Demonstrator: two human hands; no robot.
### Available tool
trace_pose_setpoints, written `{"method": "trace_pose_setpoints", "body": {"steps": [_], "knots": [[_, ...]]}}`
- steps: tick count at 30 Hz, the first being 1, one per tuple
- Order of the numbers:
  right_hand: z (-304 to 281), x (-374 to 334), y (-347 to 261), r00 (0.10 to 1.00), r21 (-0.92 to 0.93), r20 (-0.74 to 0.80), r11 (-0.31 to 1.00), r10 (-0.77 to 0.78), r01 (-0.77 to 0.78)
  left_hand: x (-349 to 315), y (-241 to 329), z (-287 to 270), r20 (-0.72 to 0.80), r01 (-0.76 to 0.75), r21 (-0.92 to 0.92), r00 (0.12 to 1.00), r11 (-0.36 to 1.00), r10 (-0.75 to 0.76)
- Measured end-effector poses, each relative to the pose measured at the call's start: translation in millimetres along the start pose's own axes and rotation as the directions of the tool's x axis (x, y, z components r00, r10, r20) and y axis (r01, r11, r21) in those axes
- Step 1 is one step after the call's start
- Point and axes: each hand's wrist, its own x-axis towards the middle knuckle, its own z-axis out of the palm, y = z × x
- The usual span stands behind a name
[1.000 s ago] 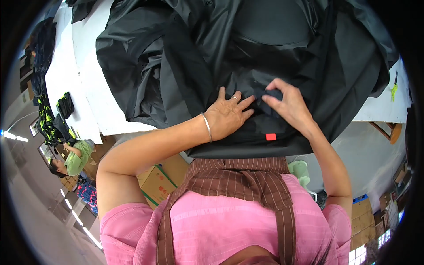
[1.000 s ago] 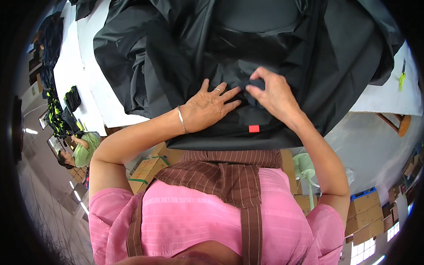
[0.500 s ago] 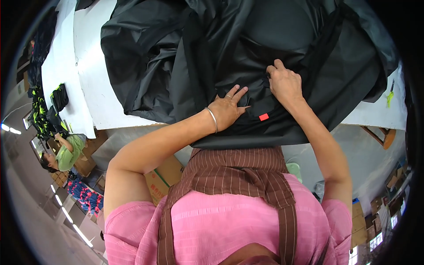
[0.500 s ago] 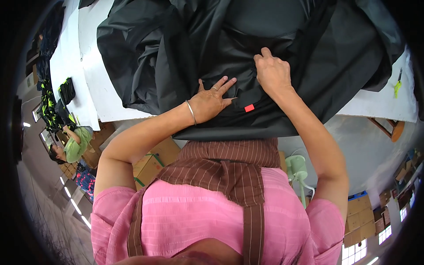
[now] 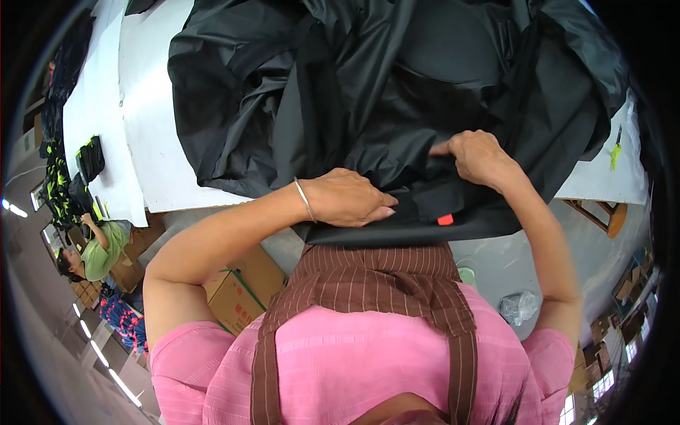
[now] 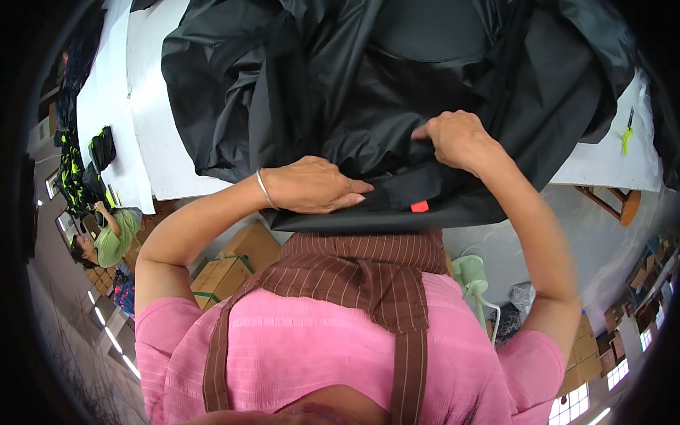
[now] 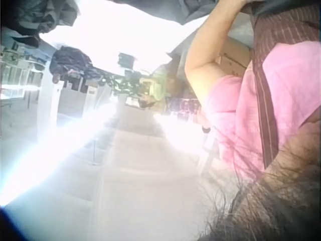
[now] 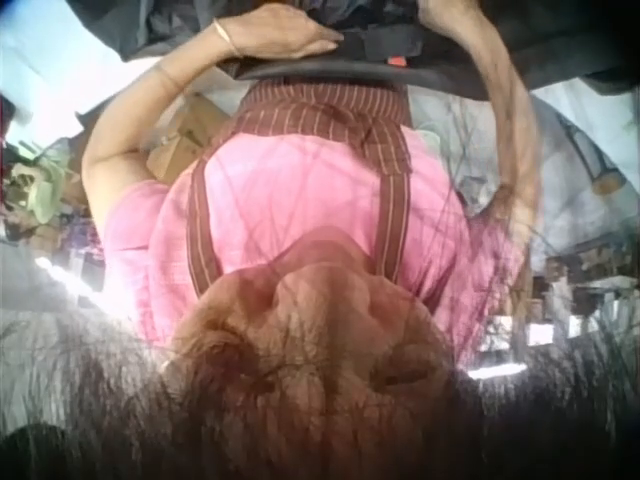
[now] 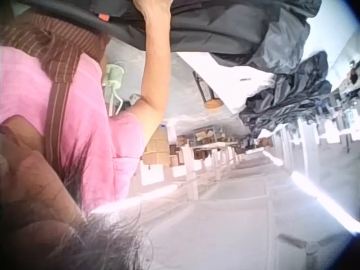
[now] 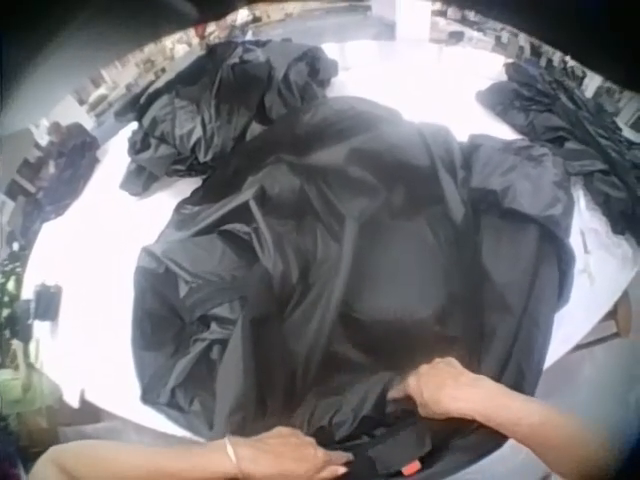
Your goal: The recorder is inspecting, folding, and trimming threads on black fabric bags at an industrial workbench.
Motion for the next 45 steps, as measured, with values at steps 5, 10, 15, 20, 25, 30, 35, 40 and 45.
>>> {"method": "trace_pose_setpoints", "body": {"steps": [5, 10, 15, 20, 25, 30, 35, 40, 45], "knots": [[-18.3, 24.5, -31.2, 0.97, -0.001, -0.121, 0.978, -0.209, 0.21, -3.7, 11.6, -1.4, 0.092, 0.018, -0.022, 0.996, 1.0, -0.016], [24.4, 61.6, -63.9, 0.915, -0.319, -0.316, 0.936, -0.252, 0.147, -2.8, 7.7, 20.0, -0.002, -0.04, 0.11, 0.999, 0.993, 0.04], [40.5, 82.7, -55.1, 0.827, -0.36, -0.412, 0.902, -0.384, 0.239, -10.4, 12.3, 32.3, -0.17, 0.042, 0.082, 0.985, 0.996, -0.027], [3.4, 92.9, -41.7, 0.778, -0.229, -0.538, 0.945, -0.323, 0.233, -28.6, 10.2, 29.9, -0.118, 0.095, -0.008, 0.988, 0.995, -0.095], [-22.3, 106.9, -20.3, 0.794, -0.125, -0.585, 0.986, -0.164, 0.112, -47.4, 11.9, 23.6, -0.216, 0.082, -0.125, 0.971, 0.989, -0.107], [-16.6, 117.9, -12.9, 0.805, -0.09, -0.58, 0.992, -0.124, 0.088, -47.1, 12.7, 20.3, -0.202, 0.042, -0.182, 0.976, 0.982, -0.079], [-16.0, 107.3, -15.2, 0.808, -0.06, -0.58, 0.995, -0.099, 0.079, -34.4, 7.4, 36.5, -0.055, 0.081, -0.117, 0.995, 0.99, -0.088], [-14.5, 51.8, -40.8, 0.731, -0.068, -0.646, 0.971, -0.219, 0.231, -35.5, -10.2, 20.4, -0.142, -0.018, -0.328, 0.989, 0.945, -0.03], [11.6, -2.6, -56.0, 0.814, -0.121, -0.492, 0.95, -0.309, 0.288, -11.9, -25.7, -27.8, -0.529, -0.181, -0.364, 0.847, 0.914, -0.043]]}}
